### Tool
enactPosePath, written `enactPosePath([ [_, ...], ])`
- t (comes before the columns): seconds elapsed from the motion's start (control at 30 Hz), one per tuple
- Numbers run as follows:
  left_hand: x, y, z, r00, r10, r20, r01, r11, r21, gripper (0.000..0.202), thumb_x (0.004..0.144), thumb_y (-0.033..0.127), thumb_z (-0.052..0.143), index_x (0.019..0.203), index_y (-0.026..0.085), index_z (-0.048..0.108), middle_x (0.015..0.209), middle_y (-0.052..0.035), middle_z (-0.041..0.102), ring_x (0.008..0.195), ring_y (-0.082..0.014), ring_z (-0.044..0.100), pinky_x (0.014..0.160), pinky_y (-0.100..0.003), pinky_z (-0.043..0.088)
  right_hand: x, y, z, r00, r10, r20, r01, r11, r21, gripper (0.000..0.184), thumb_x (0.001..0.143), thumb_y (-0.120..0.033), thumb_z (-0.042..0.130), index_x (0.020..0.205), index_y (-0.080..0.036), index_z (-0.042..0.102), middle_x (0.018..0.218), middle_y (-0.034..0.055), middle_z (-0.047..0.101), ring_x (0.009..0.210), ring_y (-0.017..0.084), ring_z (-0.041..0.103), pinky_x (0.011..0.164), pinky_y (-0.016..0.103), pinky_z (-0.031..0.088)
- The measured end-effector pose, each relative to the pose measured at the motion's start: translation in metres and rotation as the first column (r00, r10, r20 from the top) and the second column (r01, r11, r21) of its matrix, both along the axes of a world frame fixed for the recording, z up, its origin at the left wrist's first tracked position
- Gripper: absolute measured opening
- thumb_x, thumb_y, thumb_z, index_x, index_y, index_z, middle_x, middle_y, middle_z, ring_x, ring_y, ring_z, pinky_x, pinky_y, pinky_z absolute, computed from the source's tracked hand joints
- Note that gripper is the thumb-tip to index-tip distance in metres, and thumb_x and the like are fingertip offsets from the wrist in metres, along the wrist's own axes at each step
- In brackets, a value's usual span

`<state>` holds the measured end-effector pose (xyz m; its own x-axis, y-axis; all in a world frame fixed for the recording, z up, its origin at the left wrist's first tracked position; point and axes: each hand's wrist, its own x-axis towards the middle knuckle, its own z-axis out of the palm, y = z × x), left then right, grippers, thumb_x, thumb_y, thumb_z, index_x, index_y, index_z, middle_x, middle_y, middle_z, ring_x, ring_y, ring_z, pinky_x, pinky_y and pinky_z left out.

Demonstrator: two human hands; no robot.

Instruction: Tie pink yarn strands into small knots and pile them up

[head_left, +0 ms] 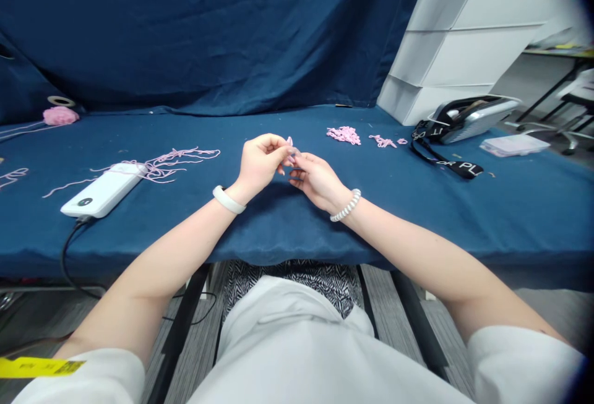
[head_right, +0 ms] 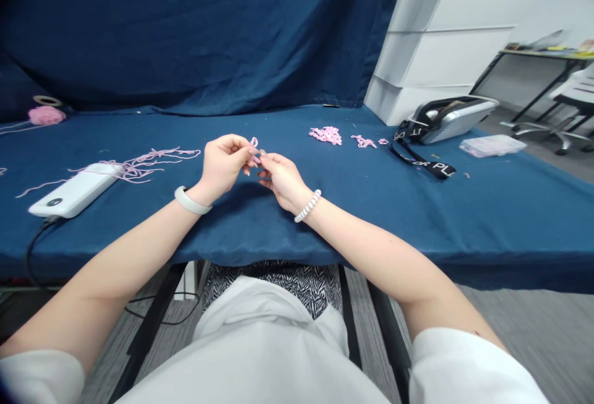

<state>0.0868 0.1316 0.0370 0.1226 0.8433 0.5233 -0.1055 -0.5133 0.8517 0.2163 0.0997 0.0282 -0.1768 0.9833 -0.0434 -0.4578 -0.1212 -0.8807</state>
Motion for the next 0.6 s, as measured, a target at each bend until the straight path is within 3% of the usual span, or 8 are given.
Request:
enactPosePath([
  [0.13, -0.0012, 0.0030, 0.0012, 0.988, -0.102, 0.116, 0.119, 0.981, -0.151, 0.026, 0.065, 0.031, 0.084, 0.076, 0.013, 0.070, 0.067, -0.0034, 0.068, 0.056, -0.0083, 0.060, 0.041, -0.014, 0.041, 0.0006, 0.0000, 0.0012, 0.999, -0.034, -0.012, 0.034, 0.999, -0.018, 0.013, 0.085, -0.024, 0.062, 0.075, -0.017, 0.058, 0.075, -0.0028, 0.061, 0.062, 0.006, 0.050, 0.065, 0.022, 0.040],
  [0.3, -0.0015, -0.0022, 0.0051, 0.959, -0.171, 0.227, 0.236, 0.924, -0.301, 0.033, 0.057, 0.028, 0.090, 0.078, 0.013, 0.070, 0.072, -0.0015, 0.068, 0.056, -0.0058, 0.059, 0.042, -0.012, 0.041, 0.0024, 0.0026, 0.0002, 0.999, -0.039, -0.030, 0.039, 0.999, -0.009, 0.015, 0.085, -0.027, 0.063, 0.075, -0.018, 0.058, 0.075, -0.0026, 0.062, 0.063, 0.007, 0.052, 0.064, 0.022, 0.041],
  [0.47, 0.0002, -0.0067, 0.0056, 0.901, -0.301, 0.311, 0.404, 0.842, -0.356, 0.031, 0.060, 0.025, 0.088, 0.080, 0.014, 0.067, 0.066, 0.0026, 0.062, 0.053, -0.0047, 0.054, 0.045, -0.014, 0.045, 0.0038, 0.0045, 0.0015, 0.995, -0.074, -0.073, 0.078, 0.996, 0.048, 0.016, 0.086, -0.030, 0.063, 0.077, -0.019, 0.056, 0.071, -0.0018, 0.062, 0.065, 0.009, 0.055, 0.067, 0.024, 0.045],
  [0.6, 0.0009, -0.0049, 0.0023, 0.878, -0.333, 0.344, 0.452, 0.814, -0.364, 0.029, 0.062, 0.023, 0.087, 0.081, 0.012, 0.067, 0.066, 0.0023, 0.061, 0.057, -0.0049, 0.055, 0.057, -0.018, 0.054, 0.0039, 0.0054, 0.0033, 0.987, -0.132, -0.086, 0.142, 0.982, 0.121, 0.019, 0.084, -0.031, 0.067, 0.076, -0.019, 0.055, 0.072, -0.0024, 0.061, 0.066, 0.009, 0.056, 0.065, 0.023, 0.045],
])
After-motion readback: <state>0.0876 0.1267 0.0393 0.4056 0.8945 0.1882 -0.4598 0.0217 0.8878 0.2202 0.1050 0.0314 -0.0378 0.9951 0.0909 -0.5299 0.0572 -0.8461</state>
